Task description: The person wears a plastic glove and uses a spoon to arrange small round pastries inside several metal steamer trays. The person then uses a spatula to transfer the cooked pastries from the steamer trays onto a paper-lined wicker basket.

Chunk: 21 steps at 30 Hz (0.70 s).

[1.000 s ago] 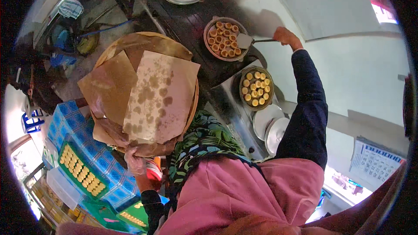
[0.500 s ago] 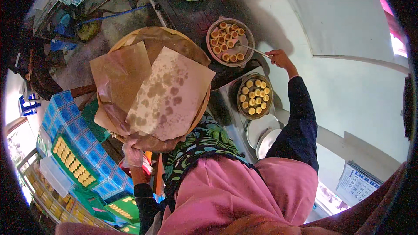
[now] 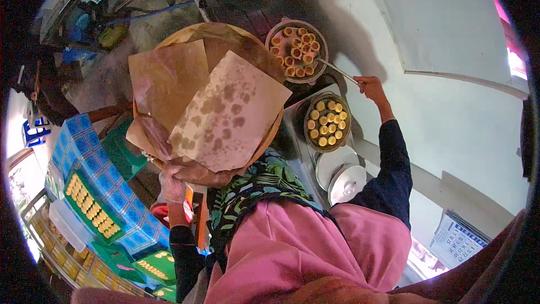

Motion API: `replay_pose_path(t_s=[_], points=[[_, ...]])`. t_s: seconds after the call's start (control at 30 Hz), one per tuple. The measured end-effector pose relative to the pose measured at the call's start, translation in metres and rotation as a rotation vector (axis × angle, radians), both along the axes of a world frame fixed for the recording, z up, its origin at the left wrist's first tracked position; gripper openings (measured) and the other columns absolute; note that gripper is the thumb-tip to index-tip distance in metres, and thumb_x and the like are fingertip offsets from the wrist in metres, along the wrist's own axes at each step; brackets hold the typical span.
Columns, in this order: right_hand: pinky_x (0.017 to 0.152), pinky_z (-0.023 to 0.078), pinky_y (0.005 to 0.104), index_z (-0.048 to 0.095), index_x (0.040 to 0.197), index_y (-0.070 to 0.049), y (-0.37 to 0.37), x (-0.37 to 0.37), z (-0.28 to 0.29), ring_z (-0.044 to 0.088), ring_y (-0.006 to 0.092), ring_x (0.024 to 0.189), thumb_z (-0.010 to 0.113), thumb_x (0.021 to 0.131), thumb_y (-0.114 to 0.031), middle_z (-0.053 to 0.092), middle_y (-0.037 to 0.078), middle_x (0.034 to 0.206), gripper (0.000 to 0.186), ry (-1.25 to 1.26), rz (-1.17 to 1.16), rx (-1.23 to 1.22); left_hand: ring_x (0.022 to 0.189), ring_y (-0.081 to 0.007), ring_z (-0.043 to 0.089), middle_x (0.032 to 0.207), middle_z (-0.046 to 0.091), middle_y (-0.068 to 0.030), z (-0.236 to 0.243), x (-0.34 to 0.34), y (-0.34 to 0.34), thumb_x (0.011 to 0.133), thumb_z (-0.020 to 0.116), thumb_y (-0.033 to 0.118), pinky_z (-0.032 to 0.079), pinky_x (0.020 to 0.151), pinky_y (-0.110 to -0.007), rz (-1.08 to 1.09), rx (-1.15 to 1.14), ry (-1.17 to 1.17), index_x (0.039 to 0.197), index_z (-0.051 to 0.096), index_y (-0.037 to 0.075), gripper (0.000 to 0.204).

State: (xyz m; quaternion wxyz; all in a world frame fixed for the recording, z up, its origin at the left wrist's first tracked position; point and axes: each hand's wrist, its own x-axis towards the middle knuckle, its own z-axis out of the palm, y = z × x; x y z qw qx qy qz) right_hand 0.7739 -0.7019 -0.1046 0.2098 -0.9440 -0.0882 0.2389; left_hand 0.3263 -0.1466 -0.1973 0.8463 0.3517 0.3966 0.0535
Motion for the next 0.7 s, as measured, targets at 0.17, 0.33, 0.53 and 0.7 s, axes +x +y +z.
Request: replay_pose_path(t_s=[0.17,0.33,0.53,0.7], points=[[0.047,0.042,0.0263,0.07,0.109,-0.01,-0.015,-0.013,0.051,0.047,0.0086,0.052,0.06,0.084,-0.011,0.061,0.001,0.066,0.027,-0.059,0.044,-0.008,0.094,-0.0233,0.061,0.104,0.063,-0.0127,-0.015,0.014,-0.007,0.072,0.053,0.016,0.048,0.086,-0.034,-0.056,0.21,0.061,0.092,0.062,-0.007,0.032],[0.057,0.045,0.0278,0.069,0.111,-0.01,0.074,-0.055,0.137,0.051,0.0129,0.059,0.059,0.084,-0.002,0.065,0.006,0.074,0.029,-0.063,0.086,-0.083,0.081,-0.0206,0.062,0.084,0.064,-0.0103,-0.009,0.026,-0.012,0.07,0.055,0.01,0.049,0.081,-0.033,0.105,-0.03,0.107,0.079,0.065,-0.002,0.018],[0.068,0.05,0.0364,0.065,0.114,-0.011,0.16,-0.106,0.138,0.062,0.0319,0.072,0.056,0.077,0.003,0.063,0.017,0.083,0.041,-0.148,0.357,-0.118,0.084,-0.0255,0.064,0.088,0.066,-0.0132,-0.052,0.004,-0.016,0.066,0.058,0.004,0.05,0.082,-0.037,0.08,-0.014,0.041,0.082,0.063,-0.005,0.019],[0.062,0.051,0.0395,0.06,0.12,-0.015,0.179,-0.146,0.112,0.061,0.0294,0.075,0.059,0.069,0.001,0.06,0.012,0.088,0.054,-0.328,0.6,-0.211,0.09,-0.0237,0.062,0.091,0.065,-0.0126,-0.001,0.03,-0.028,0.069,0.056,0.008,0.047,0.087,-0.034,0.096,-0.08,-0.011,0.089,0.065,-0.005,0.026]])
